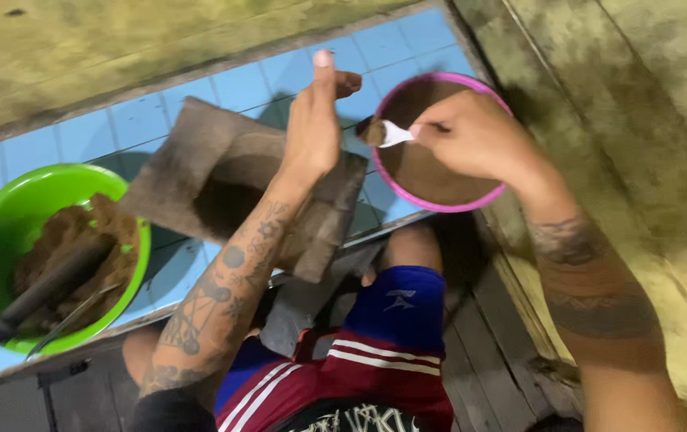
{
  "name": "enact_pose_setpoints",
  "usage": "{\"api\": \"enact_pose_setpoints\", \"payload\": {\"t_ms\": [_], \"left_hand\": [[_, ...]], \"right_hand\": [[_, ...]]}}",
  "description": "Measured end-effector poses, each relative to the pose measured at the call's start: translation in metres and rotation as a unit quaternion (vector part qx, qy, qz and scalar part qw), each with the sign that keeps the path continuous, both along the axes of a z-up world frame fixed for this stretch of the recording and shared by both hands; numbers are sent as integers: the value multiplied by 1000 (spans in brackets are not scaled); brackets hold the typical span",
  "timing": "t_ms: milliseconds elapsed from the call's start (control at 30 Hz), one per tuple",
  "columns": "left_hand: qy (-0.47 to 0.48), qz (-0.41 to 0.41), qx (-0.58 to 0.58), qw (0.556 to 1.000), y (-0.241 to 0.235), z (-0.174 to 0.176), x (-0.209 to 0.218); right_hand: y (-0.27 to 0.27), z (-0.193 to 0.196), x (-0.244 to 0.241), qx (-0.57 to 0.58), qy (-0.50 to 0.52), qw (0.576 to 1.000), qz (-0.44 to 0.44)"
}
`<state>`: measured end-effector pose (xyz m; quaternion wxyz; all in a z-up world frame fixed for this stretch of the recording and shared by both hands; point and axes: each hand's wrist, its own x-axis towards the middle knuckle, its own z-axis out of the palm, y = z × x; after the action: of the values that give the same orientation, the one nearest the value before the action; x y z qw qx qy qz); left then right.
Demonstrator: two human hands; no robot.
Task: The person uses a pestle to grind a brown substance in a wooden mortar, then scoops the ground powder with a plastic spoon and transfers it into a pink bowl. The person repeats the grinding and scooping cycle throughout the clip.
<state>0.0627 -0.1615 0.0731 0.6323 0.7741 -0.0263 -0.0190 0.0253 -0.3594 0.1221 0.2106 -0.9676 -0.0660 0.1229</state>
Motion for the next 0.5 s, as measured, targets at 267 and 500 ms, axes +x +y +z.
{"api": "enact_pose_setpoints", "payload": {"t_ms": [267, 500], "left_hand": [[52, -180, 137, 973, -106, -7, 34], [75, -188, 84, 976, -145, -55, 52]], "right_hand": [[-104, -24, -7, 27, 30, 980, -195], [-126, -73, 4, 39, 69, 963, -259]]}}
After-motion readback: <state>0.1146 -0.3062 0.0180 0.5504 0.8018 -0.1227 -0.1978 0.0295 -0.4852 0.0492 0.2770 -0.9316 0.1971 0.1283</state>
